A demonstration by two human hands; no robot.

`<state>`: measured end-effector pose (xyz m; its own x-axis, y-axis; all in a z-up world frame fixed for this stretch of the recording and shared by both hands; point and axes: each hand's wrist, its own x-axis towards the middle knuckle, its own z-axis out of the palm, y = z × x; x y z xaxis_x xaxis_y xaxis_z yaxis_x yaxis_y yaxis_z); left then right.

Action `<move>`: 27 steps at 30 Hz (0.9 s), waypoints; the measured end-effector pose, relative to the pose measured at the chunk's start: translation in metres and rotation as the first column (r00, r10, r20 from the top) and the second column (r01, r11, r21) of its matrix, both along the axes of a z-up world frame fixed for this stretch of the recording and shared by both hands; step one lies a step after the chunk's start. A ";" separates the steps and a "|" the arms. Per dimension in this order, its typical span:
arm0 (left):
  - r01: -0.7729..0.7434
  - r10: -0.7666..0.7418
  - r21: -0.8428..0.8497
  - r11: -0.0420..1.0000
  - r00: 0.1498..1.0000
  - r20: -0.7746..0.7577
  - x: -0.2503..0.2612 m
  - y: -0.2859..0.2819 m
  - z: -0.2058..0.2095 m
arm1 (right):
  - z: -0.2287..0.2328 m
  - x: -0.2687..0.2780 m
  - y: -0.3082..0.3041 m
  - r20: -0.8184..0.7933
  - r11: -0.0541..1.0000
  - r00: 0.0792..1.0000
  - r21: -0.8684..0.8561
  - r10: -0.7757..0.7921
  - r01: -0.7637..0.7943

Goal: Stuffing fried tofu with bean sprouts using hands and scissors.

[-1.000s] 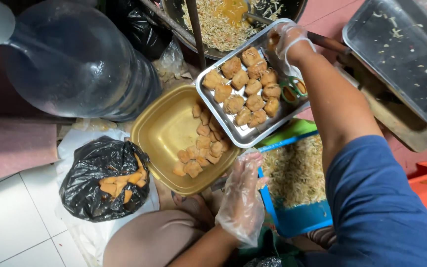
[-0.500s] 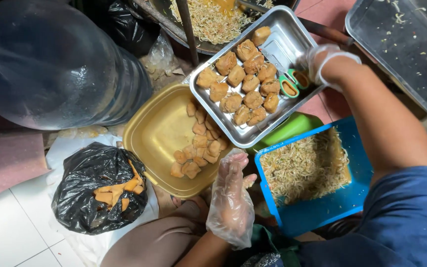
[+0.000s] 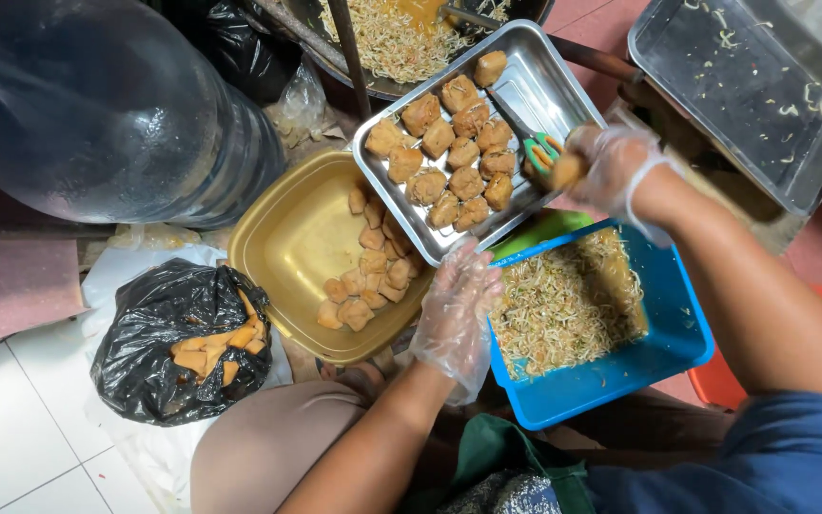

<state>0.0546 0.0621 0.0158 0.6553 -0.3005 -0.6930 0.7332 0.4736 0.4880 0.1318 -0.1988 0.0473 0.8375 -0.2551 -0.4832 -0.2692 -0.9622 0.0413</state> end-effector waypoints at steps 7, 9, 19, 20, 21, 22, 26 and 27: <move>-0.002 0.003 -0.522 0.853 1.000 0.002 0.000 -0.006 -0.020 | -0.047 0.021 -0.002 0.049 0.891 0.998 0.454 -0.031 0.005; 0.016 0.003 -0.430 0.903 0.999 0.044 0.003 -0.005 -0.014 | -0.128 0.033 -0.056 0.125 0.990 0.989 0.125 -0.074 0.059; -0.050 0.057 -0.096 0.994 0.996 0.074 0.011 -0.006 -0.010 | -0.182 0.066 -0.035 -0.139 0.978 0.969 0.004 -0.204 0.207; -0.044 0.052 -0.124 0.991 0.997 0.060 0.012 -0.005 -0.012 | -0.180 0.067 -0.030 -0.163 0.971 0.960 0.041 -0.227 0.237; -0.045 0.054 -0.125 0.991 0.997 0.062 0.012 -0.003 -0.012 | -0.161 0.065 -0.024 -0.161 0.971 0.961 0.040 -0.226 0.236; -0.030 0.038 -0.179 0.983 0.998 0.043 0.013 -0.002 -0.012 | -0.143 0.062 -0.017 -0.187 0.957 0.949 0.090 -0.255 0.275; 0.008 0.020 -0.366 0.931 0.997 0.072 0.025 0.008 -0.032 | -0.087 0.038 -0.024 -0.126 1.000 0.992 0.004 0.008 -0.008; 0.005 0.022 -0.368 0.930 0.997 0.069 0.028 0.010 -0.032 | -0.057 0.025 -0.020 -0.129 1.000 0.992 0.002 0.010 -0.010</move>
<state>0.0822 0.0717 -0.0166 0.7021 -0.5196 -0.4869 0.6984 0.6359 0.3285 0.1573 -0.2189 -0.0096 0.7707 -0.2465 -0.5876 -0.2522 -0.9649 0.0739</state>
